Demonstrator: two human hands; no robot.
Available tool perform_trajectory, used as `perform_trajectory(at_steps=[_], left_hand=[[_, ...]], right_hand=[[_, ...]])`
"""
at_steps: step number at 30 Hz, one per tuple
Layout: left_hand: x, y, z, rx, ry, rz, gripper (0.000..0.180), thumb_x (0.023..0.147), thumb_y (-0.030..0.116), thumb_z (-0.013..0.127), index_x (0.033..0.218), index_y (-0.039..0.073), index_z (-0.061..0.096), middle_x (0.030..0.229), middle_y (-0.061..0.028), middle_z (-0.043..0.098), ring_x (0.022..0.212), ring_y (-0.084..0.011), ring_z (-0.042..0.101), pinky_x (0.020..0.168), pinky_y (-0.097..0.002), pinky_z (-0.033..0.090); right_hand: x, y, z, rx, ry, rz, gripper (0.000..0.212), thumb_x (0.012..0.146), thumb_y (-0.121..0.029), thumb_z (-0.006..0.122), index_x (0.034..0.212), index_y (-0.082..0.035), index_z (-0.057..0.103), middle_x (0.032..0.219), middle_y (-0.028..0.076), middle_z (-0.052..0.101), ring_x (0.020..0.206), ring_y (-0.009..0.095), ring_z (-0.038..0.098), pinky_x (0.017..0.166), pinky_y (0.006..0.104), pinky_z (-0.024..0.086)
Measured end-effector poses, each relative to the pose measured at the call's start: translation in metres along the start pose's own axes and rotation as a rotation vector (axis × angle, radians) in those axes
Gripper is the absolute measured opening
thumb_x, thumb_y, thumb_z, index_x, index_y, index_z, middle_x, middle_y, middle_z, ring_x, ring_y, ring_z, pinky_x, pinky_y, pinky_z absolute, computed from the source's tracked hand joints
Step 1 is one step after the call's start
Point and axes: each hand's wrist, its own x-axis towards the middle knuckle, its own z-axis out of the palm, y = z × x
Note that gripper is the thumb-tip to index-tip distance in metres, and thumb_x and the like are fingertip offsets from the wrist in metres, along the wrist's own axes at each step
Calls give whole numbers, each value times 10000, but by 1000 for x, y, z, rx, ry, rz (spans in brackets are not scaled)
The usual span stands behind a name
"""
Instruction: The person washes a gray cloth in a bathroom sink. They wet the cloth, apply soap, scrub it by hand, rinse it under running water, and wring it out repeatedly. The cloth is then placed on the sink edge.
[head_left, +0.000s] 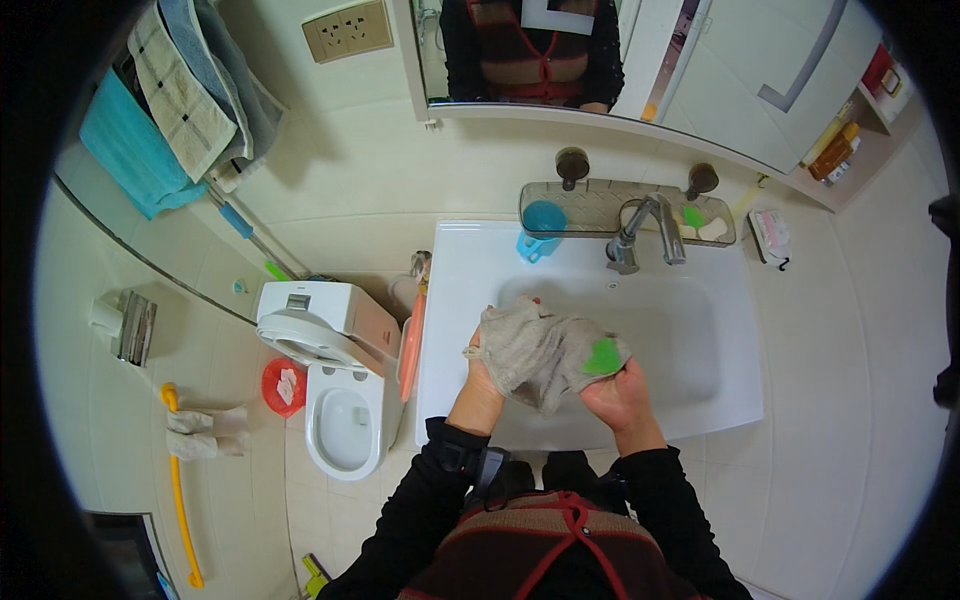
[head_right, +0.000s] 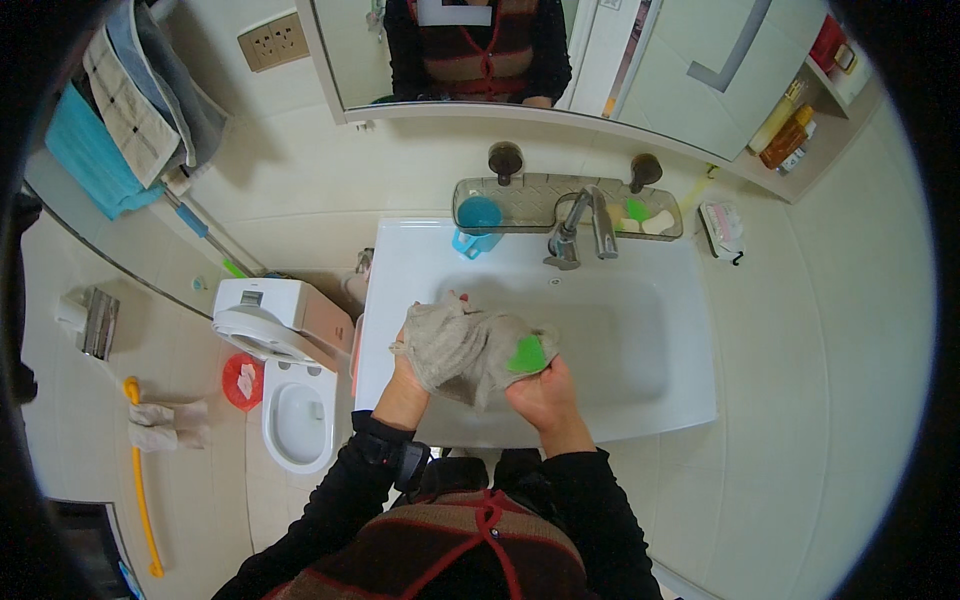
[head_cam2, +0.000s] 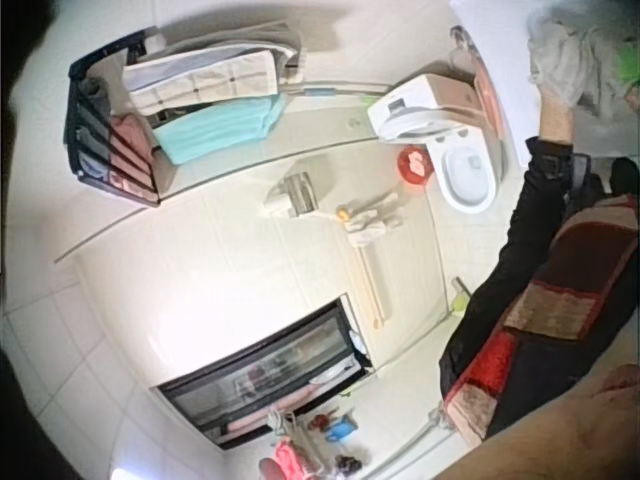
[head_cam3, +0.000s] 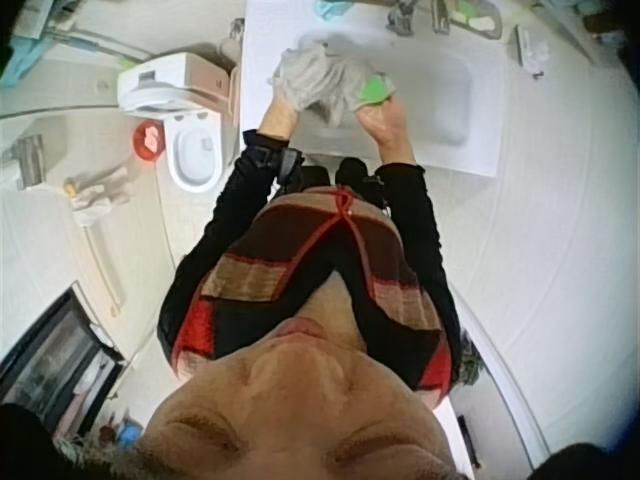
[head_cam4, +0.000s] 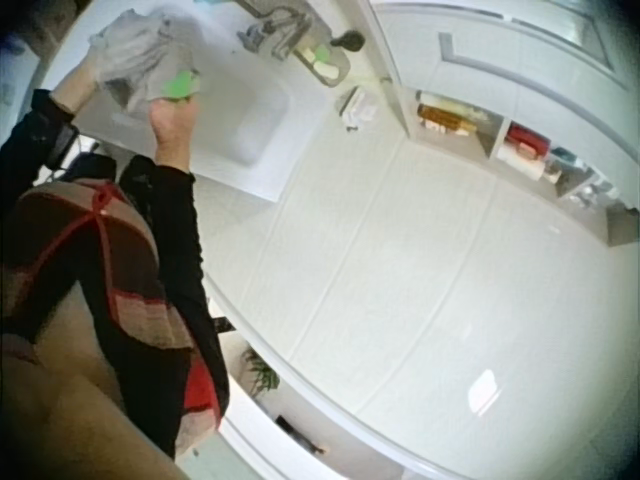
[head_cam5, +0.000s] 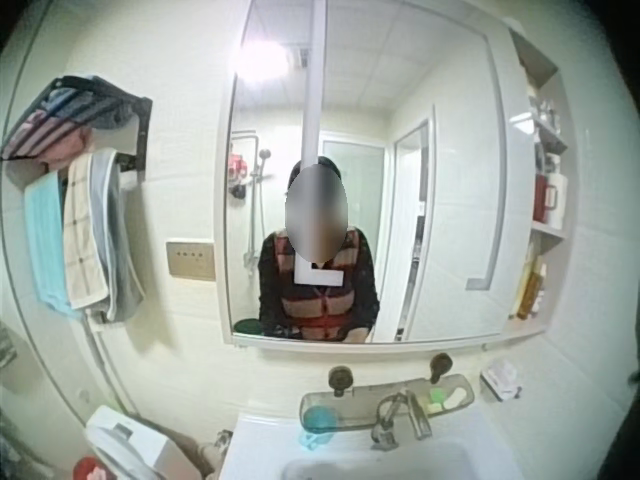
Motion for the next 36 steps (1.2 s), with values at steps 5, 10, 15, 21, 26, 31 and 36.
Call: perform_trajectory(at_steps=[5,10,15,21,26,31,36], left_hand=[[-6,15,-39,176,386,-31,495,933,367,358,1308,53,437,1325,-150,460,1236,-310,412,1081,-457,278],[-12,-6,9,41,250,89,468,942,335,339,1297,56,461,1320,-159,474,1215,-339,447,1037,-476,349],[-14,9,-49,155,156,91,476,955,327,293,1342,78,412,1342,-150,454,1259,-332,398,1079,-474,284],[4,-15,10,1,152,113,477,970,317,281,1387,98,353,1362,-116,428,1282,-268,371,1080,-424,299],[7,-67,35,523,326,260,471,957,398,399,1324,106,443,1245,-69,532,1144,-221,507,986,-365,410],[0,-66,35,374,466,73,455,952,395,405,1294,102,467,1239,-72,537,1120,-233,521,976,-383,417],[4,-40,32,16,228,35,412,962,301,353,1290,80,466,1271,-119,516,1170,-302,489,1024,-446,371]], right_hand=[[1,2,3,44,-20,22,429,971,-236,297,1300,13,413,1373,141,419,1280,283,380,1105,418,249],[-2,1,0,11,-37,8,426,976,-234,291,1302,12,411,1374,142,418,1278,284,383,1104,414,258],[5,9,-5,-36,-88,-12,422,987,-226,290,1313,27,377,1369,136,411,1272,270,386,1096,377,280],[24,46,-44,-1100,-32,-276,446,996,-281,319,1351,-14,359,1385,108,396,1287,244,359,1099,375,248],[46,54,-6,-2104,-19,-70,424,950,-262,422,1305,-31,412,1367,140,402,1229,319,382,1041,471,254],[51,60,-29,-2427,-94,-494,417,927,-288,476,1234,-5,481,1335,177,419,1201,348,391,1020,465,284],[40,45,-10,-1779,-129,-535,427,968,-301,402,1292,-24,417,1356,108,417,1230,271,390,1053,414,274]])
